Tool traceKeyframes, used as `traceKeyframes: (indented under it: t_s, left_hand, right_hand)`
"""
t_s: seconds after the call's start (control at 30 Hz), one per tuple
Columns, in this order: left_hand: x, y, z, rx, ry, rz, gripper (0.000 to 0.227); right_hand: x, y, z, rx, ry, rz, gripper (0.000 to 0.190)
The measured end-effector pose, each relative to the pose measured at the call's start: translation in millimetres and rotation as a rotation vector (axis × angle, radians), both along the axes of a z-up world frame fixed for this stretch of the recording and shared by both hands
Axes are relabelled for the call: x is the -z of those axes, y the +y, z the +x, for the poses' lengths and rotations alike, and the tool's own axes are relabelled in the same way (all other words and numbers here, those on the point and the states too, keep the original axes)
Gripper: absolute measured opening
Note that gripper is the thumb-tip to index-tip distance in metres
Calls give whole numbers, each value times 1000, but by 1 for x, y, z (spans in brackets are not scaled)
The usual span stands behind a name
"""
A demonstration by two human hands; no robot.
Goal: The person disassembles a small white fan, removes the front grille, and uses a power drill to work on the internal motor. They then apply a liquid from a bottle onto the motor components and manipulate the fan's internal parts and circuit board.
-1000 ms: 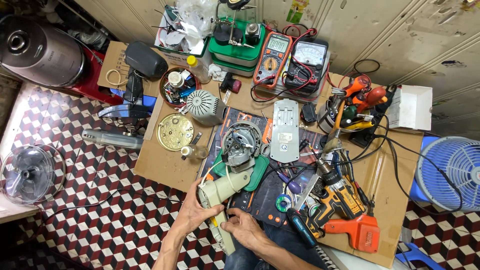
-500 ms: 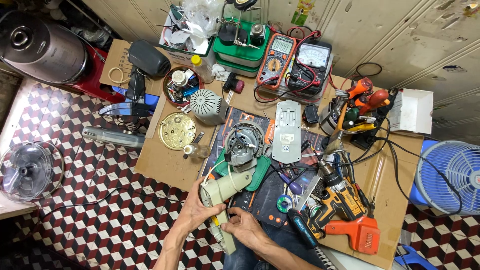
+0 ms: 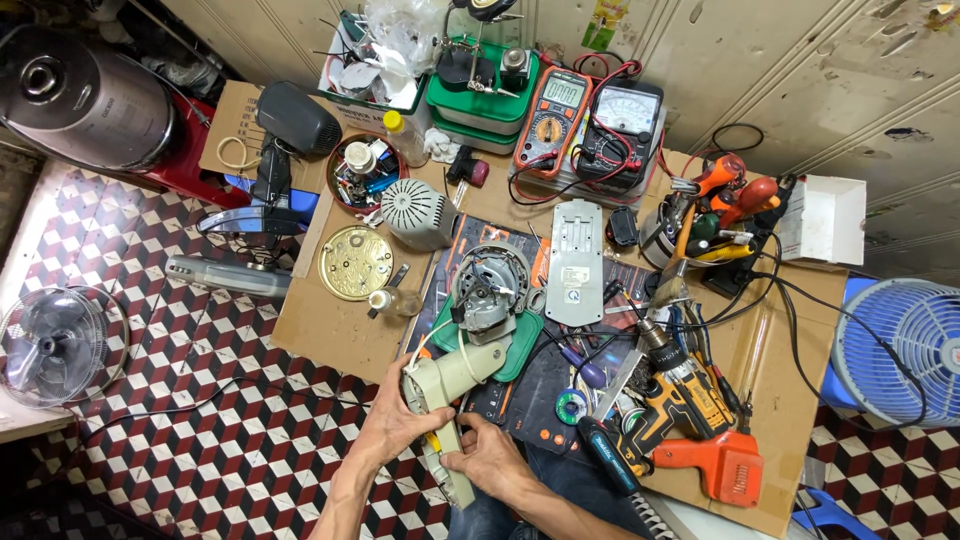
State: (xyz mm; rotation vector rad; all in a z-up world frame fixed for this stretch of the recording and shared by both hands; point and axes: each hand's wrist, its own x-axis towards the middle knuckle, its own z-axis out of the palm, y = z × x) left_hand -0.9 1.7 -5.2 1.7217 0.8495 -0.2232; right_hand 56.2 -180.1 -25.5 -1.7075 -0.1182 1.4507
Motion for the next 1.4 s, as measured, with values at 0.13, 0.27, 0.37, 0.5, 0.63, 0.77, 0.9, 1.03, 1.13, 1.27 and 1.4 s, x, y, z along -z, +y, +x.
traceKeyframes:
  t_s: [0.13,0.27,0.37,0.5,0.63,0.77,0.9,1.03,1.13,1.27,1.4]
  left_hand:
    - [-1,0,1,3,54,15,115]
    - [-3,0,2,8,74,24,116]
    - [-2,0,2,6,45,10,115]
    - [-2,0,2,3,60,10,117]
    - [-4,0,3,0,49,3,115]
    - [-2,0,1,20,41,42,113]
    - [-4,0,3,10,43,19,111]
    - [-5,0,5,-1,41,-5,112]
    - [-5,0,3,-1,24,15,113]
    - [-7,-2,4,-4,15,26,114]
    - [-2,-1,2,13,-10,73,114]
  right_hand:
    - [-7,1,1,-7,-38,-23,67]
    - [1,-2,-5,4,-91,-5,62]
    - [4,-2,-11,69,-118,7,57]
    - [-9,-3,-10,72,-166,4,54]
    - [-9,-2,-9,66,-169,-1,56]
    - [-2,-3,-11,62,-179,9,60]
    - [2,-3,-11,48,-186,-4,62]
    - [-3,-3,-7,51,-158,8,64]
    - [-3,-3,-7,37,-172,1,64]
    - [2,-3,-7,42,-175,-4,65]
    - [-5,-2,-4,43,-133,-12,64]
